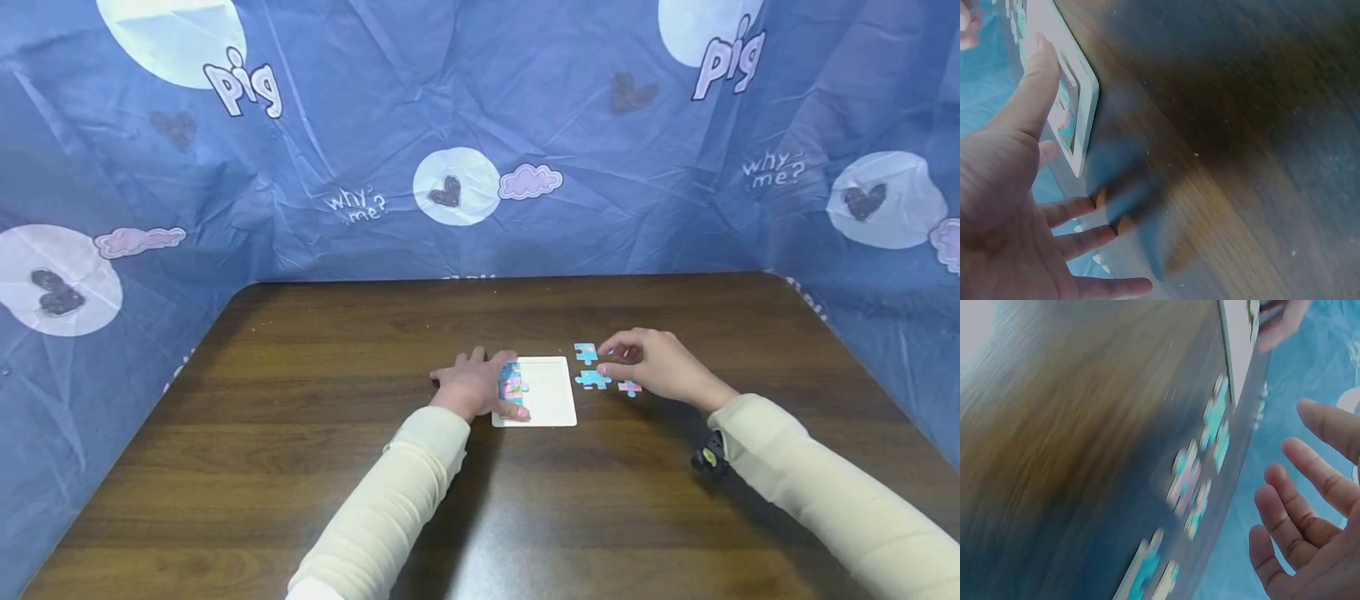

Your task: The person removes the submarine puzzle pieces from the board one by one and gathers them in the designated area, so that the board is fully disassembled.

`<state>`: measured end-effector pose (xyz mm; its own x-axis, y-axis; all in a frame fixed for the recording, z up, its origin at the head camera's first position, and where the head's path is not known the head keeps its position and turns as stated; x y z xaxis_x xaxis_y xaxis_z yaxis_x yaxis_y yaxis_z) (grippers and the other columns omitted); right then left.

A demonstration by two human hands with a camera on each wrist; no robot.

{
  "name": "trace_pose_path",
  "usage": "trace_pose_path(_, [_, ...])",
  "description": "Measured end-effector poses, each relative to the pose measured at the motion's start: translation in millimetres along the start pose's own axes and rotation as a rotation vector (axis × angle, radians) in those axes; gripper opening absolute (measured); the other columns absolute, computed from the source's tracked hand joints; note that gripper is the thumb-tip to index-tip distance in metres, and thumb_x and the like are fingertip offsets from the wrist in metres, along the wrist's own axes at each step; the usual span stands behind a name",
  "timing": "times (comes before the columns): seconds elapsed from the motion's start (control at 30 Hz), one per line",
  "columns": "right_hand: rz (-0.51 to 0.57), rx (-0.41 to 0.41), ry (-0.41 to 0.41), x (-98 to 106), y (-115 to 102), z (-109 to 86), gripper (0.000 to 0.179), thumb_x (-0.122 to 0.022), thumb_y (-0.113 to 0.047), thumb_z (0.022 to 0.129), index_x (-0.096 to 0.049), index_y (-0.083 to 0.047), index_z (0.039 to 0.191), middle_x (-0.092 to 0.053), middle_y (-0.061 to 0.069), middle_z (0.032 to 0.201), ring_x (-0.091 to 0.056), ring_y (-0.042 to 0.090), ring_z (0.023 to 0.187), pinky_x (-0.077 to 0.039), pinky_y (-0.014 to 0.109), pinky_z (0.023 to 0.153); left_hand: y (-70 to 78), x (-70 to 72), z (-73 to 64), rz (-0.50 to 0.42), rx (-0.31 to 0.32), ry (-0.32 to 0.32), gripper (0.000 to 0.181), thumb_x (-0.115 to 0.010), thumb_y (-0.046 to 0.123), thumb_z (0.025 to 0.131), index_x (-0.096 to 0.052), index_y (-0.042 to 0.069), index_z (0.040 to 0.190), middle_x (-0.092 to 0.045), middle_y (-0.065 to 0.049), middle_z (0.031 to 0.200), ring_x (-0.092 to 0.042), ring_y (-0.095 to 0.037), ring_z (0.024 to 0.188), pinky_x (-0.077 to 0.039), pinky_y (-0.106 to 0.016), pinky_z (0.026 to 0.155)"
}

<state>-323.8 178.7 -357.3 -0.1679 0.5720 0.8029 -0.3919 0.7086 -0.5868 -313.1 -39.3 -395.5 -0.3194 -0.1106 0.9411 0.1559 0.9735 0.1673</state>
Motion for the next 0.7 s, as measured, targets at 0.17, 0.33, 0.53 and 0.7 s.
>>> trace_pose_path(0.17, [0.031, 0.01, -0.017, -19, -17, 12.9, 0.022, -0.077, -0.019, 0.091, -0.074, -0.004, 0.107, -0.068, 0.002, 0.088, -0.062, 0.016, 0.075, -0.052, 0.031, 0.065, -0.2, 0.1, 0.0, -0.013, -0.01, 0.016, 0.095, -0.083, 0.061, 0.075, -0.041, 0.032, 0.155, -0.038, -0.015, 0.157, -0.039, -0.041, 0.142, -0.034, -0.075, 0.103])
trace_pose_path(0.33, [0.007, 0.038, -0.03, -38, -34, 25.9, 0.02, -0.077, -0.02, 0.091, -0.075, -0.006, 0.105, -0.066, 0.001, 0.087, -0.06, 0.017, 0.079, -0.049, 0.034, 0.071, -0.5, -0.6, -0.3, -0.017, -0.02, 0.034, 0.095, -0.083, 0.061, 0.075, -0.041, 0.03, 0.155, -0.038, -0.016, 0.157, -0.039, -0.041, 0.141, -0.035, -0.074, 0.103])
trace_pose_path(0.53, [-0.011, 0.002, -0.058, -56, -46, 38.8, 0.024, -0.077, -0.021, 0.09, -0.076, -0.006, 0.108, -0.066, 0.004, 0.089, -0.06, 0.02, 0.083, -0.049, 0.036, 0.072, -1.2, -2.1, 0.3, -0.014, -0.023, 0.036, 0.095, -0.083, 0.062, 0.075, -0.041, 0.03, 0.155, -0.038, -0.017, 0.157, -0.04, -0.042, 0.14, -0.038, -0.072, 0.102])
trace_pose_path(0.7, [-0.046, -0.029, -0.098, -68, -53, 46.5, 0.026, -0.078, -0.021, 0.089, -0.077, -0.005, 0.109, -0.069, 0.007, 0.093, -0.062, 0.022, 0.084, -0.05, 0.035, 0.07, -1.3, -2.5, -0.1, -0.017, -0.03, 0.041, 0.095, -0.082, 0.062, 0.076, -0.041, 0.029, 0.155, -0.037, -0.018, 0.158, -0.04, -0.042, 0.139, -0.04, -0.07, 0.101])
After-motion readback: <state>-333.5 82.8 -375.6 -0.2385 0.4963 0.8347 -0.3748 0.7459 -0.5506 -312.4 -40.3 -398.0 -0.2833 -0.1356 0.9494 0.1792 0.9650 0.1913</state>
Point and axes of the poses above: each hand's wrist, its own z-axis towards the middle knuckle, its own x-axis out of the back of the hand, y = z × x, the point moved 9 cm from there along z, towards the middle knuckle
